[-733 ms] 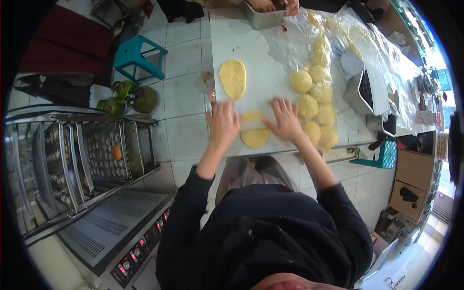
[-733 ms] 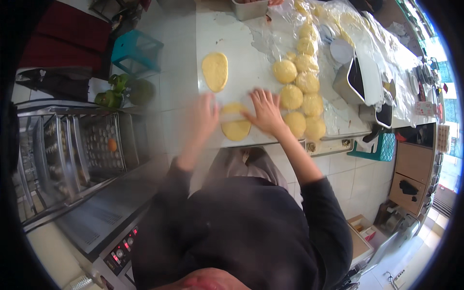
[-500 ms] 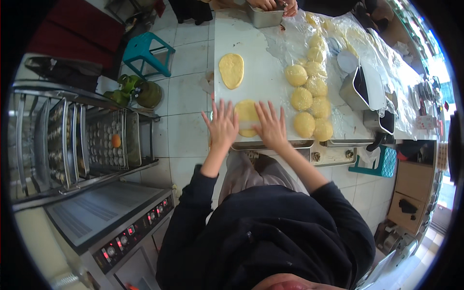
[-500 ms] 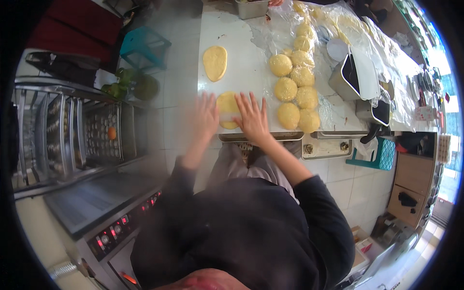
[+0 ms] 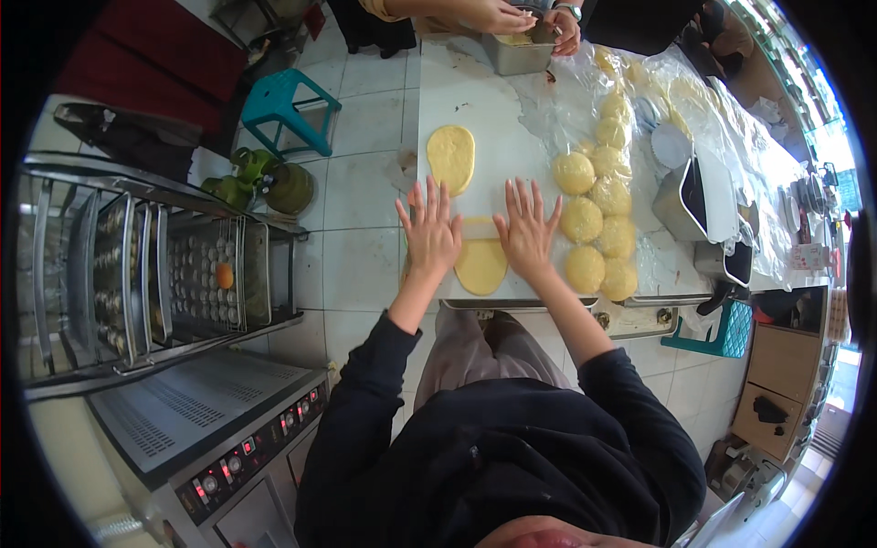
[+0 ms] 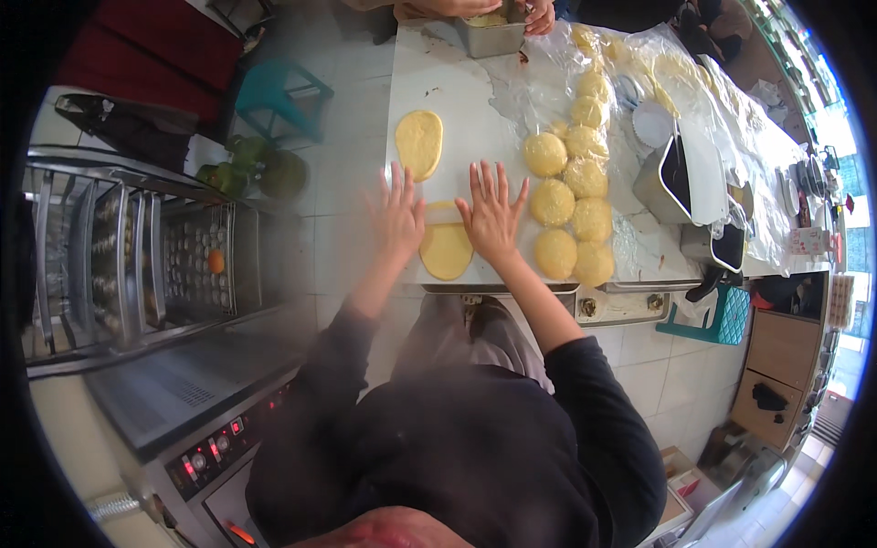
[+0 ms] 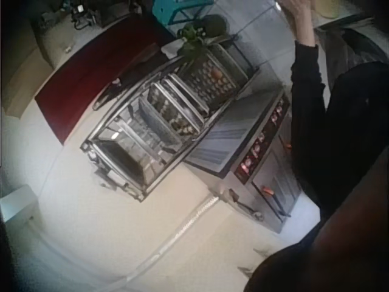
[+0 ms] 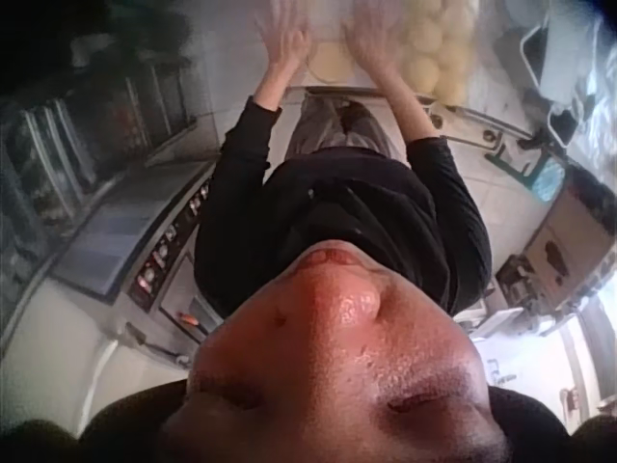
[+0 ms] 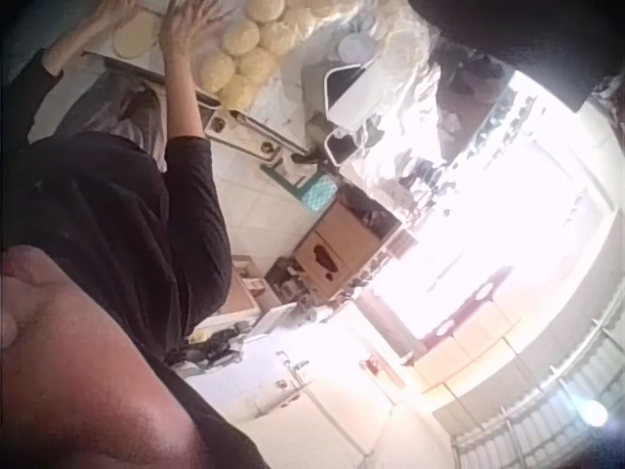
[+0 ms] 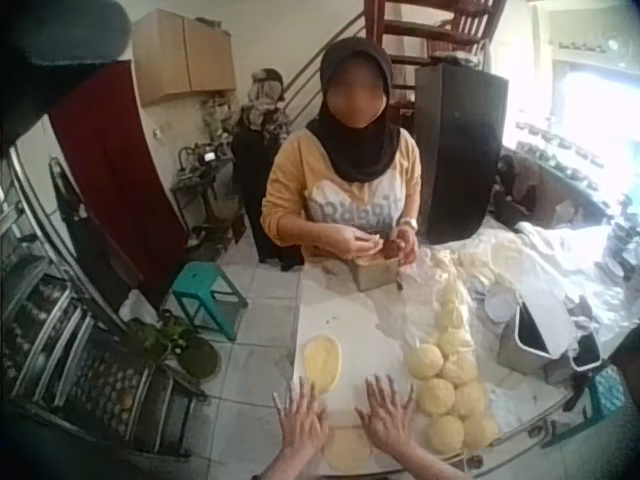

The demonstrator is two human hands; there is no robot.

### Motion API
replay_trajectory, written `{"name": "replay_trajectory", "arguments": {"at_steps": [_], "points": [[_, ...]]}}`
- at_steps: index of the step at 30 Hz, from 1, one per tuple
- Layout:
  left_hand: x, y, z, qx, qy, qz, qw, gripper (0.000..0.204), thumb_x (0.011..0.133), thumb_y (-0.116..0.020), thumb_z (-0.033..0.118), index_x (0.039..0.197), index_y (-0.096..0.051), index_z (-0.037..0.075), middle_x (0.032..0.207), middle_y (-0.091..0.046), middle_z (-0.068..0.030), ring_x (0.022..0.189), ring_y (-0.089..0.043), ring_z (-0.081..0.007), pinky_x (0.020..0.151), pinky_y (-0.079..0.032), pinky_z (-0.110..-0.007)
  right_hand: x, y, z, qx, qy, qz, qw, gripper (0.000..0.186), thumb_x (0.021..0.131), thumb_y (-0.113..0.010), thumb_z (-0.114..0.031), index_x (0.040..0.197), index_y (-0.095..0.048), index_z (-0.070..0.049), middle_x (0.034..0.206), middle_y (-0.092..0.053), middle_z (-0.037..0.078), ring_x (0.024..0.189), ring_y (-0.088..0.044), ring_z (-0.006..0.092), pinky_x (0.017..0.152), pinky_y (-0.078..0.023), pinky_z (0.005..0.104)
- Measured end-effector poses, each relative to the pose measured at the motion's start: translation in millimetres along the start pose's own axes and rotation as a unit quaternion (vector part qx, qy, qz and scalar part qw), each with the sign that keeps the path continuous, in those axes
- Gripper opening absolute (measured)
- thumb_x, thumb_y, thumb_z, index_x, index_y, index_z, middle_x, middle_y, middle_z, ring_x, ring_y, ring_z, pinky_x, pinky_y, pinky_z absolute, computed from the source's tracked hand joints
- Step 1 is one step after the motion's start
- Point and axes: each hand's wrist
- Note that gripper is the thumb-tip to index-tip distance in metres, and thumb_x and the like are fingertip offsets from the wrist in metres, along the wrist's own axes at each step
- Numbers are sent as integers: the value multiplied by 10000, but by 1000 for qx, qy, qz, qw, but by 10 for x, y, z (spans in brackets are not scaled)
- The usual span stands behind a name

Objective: The person flattens balls of dough using a rolling pin, adds a chocolate-like filling by hand, rolls the dough into shapes, and places them onto a tray.

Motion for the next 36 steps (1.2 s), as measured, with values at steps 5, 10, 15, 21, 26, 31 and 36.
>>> {"name": "replay_trajectory", "arguments": {"at_steps": [5,10,15,21,26,31,36], "points": [[661,-45,-99,50,25,57,997,563,848,-378,335,1313,-240,47,1362,-237,-139,1265,-196,-316,997,-86,-549,681,-267,108,-21,-41,-60,997,587,864,-337,-437,1306,-277,-55,1358,-261,102,1286,-164,249,990,5,568],[574,37,-123,-130,66,-13,989,353,843,-425,283,1119,-433,63,1202,-409,-121,1123,-381,-305,901,-285,-484,874,-193,214,63,-25,-8,998,511,865,-406,-343,1251,-339,-16,1280,-351,157,1235,-255,295,998,-108,519],[312,82,-208,-94,-25,-158,983,250,858,-414,286,915,-540,78,907,-589,-102,850,-568,-271,656,-440,-392,-207,25,-170,293,-157,67,941,463,751,-560,-81,1168,-374,-6,1092,-454,190,1078,-385,351,906,-279,454],[365,169,-473,-337,193,52,920,355,864,-410,327,747,-580,37,600,-576,-137,526,-559,-266,508,-421,-371,-286,125,-479,102,-41,-255,961,650,828,-431,-404,1332,-195,-69,1399,-142,120,1307,-96,222,1001,22,547],[200,207,-593,-444,183,123,869,479,879,-363,445,734,-504,11,601,-500,-31,509,-462,-136,462,-391,-266,-359,-65,-504,124,10,-216,968,669,811,-435,-461,1338,-200,-124,1402,-139,97,1307,-96,206,969,51,596],[189,300,-229,-654,200,66,726,557,846,-332,552,775,-431,8,580,-398,-16,466,-372,-70,420,-304,-178,-13,634,343,200,-140,-76,967,655,760,-586,-280,1308,-270,-109,1363,-244,111,1268,-207,262,1014,-62,510],[210,432,299,-613,139,-19,778,575,823,-359,577,766,-424,9,584,-399,-30,473,-396,-81,423,-315,-184,215,1549,2476,-164,-270,100,944,721,638,-693,-206,1253,-340,-80,1215,-366,183,1085,-378,323,851,-333,450]]}}
Point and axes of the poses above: each hand's wrist, its own x-axis towards the middle knuckle, its own y-axis out of the back of the hand, z = x × y
